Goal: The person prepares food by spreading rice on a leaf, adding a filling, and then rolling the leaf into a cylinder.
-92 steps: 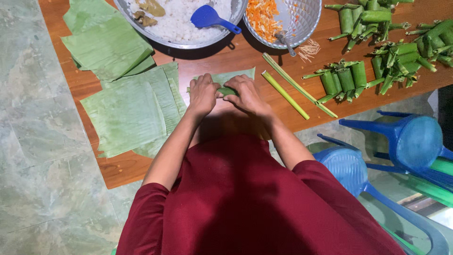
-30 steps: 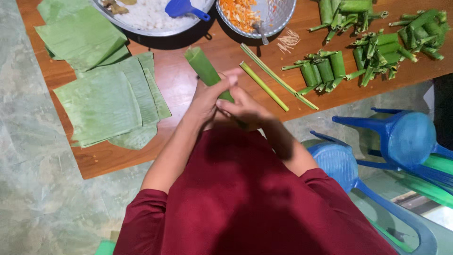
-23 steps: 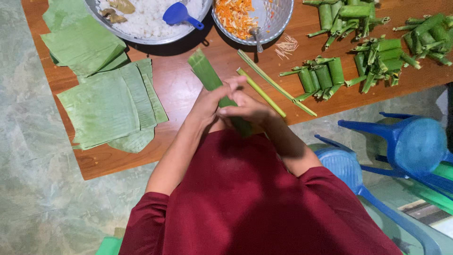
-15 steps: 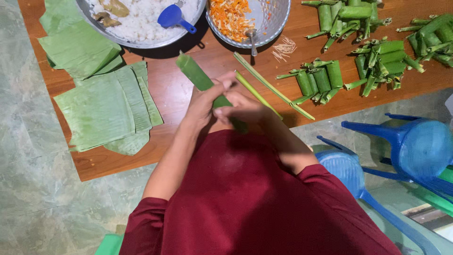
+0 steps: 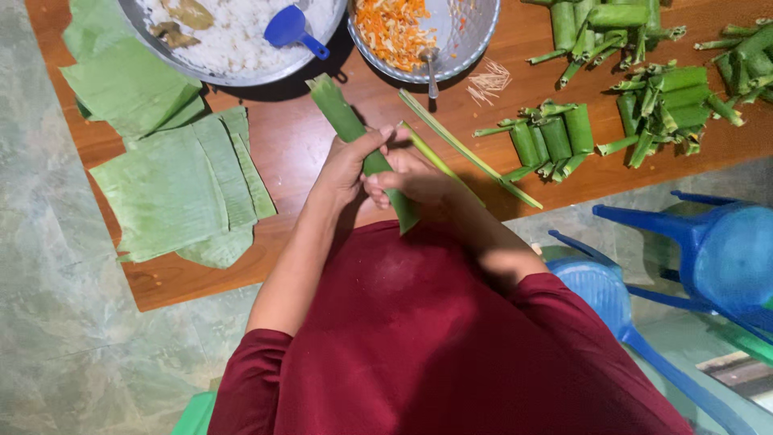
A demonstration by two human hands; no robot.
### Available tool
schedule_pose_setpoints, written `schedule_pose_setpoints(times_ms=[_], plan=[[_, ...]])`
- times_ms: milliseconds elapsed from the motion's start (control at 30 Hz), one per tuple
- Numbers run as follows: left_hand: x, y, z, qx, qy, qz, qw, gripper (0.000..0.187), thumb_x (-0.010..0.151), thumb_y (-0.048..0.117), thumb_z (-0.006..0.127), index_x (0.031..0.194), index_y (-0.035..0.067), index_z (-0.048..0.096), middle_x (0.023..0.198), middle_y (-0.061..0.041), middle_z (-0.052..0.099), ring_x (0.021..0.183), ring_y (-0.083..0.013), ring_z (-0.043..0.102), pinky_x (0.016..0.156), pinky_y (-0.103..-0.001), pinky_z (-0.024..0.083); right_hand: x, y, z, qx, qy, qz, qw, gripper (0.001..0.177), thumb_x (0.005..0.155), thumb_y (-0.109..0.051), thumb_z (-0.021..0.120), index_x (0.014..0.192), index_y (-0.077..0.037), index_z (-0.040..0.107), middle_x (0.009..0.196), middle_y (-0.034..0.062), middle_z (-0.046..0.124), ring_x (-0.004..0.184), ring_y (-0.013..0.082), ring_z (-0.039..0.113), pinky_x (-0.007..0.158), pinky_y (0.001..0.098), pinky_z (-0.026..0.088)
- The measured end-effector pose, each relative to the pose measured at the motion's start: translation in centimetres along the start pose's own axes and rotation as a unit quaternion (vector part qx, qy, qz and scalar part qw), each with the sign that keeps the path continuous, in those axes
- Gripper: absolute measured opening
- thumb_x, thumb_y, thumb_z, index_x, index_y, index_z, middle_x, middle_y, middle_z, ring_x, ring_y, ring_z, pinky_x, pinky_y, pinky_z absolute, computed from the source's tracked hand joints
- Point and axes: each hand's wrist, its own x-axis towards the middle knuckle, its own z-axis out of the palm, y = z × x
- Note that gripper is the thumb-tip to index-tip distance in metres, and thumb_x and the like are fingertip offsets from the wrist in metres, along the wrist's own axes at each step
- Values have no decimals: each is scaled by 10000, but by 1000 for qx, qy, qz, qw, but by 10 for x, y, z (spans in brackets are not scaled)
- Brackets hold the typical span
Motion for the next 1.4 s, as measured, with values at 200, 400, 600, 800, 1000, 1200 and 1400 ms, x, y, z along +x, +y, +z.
schedule_pose_setpoints(times_ms=[200, 400, 600, 800, 1000, 1200, 1400], plan=[[11, -2, -3, -46, 18, -54, 997, 205, 924, 200, 667, 816, 42, 596, 1014, -220, 777, 592, -261, 696, 383, -367, 525, 13, 25, -10, -244, 49, -31, 968, 93, 972, -86, 596, 1009, -7, 567, 854, 56, 603, 775, 138, 603, 730, 310, 521], [21, -7, -32, -136, -20, -13, 990, 299, 1008, 196, 715, 815, 55, 535, 685, -74, 558, 572, -197, 603, 626, -447, 651, -6, 42, -29, -329, 77, -47, 940, 149, 1021, -113, 590, 1134, -17, 578, 962, 63, 647, 907, 185, 645, 826, 334, 538], [-23, 11, -46, 329, 16, -39, 944, 378, 964, 290, 751, 764, -13, 647, 602, -98, 593, 489, -165, 538, 471, -339, 444, -58, 50, -86, -705, 382, -105, 588, 289, 845, -140, 734, 1103, -49, 640, 1012, 184, 657, 954, 379, 645, 819, 468, 541], [-60, 19, -58, 453, -131, 4, 882, 412, 862, 336, 813, 1096, 1, 754, 801, -1, 703, 710, -58, 583, 642, -270, 512, -62, 98, -131, -733, 402, -77, 543, 211, 898, -175, 723, 1037, -74, 601, 966, 172, 620, 938, 393, 619, 787, 501, 519], [-82, 39, -58, 565, -134, 2, 814, 455, 800, 404, 855, 1065, 42, 779, 730, -68, 714, 673, -124, 591, 657, -320, 517, -90, 73, -101, -695, 330, -136, 624, 275, 911, -117, 653, 1156, -22, 570, 1037, 226, 584, 968, 441, 583, 846, 522, 484], [-97, 56, -46, 617, -85, -56, 780, 467, 731, 449, 878, 975, 61, 790, 739, -106, 752, 650, -202, 672, 649, -370, 530, -142, -13, -13, -581, 256, -50, 771, 256, 993, -159, 611, 1208, -30, 559, 1067, 198, 653, 972, 392, 657, 829, 466, 514], [-92, 55, -45, 644, -91, -49, 758, 469, 743, 456, 875, 974, 57, 792, 763, -116, 751, 677, -232, 693, 678, -391, 533, -154, -50, 30, -607, 189, -147, 757, 345, 932, -136, 693, 1263, -57, 633, 1069, 137, 701, 940, 342, 705, 777, 398, 556]])
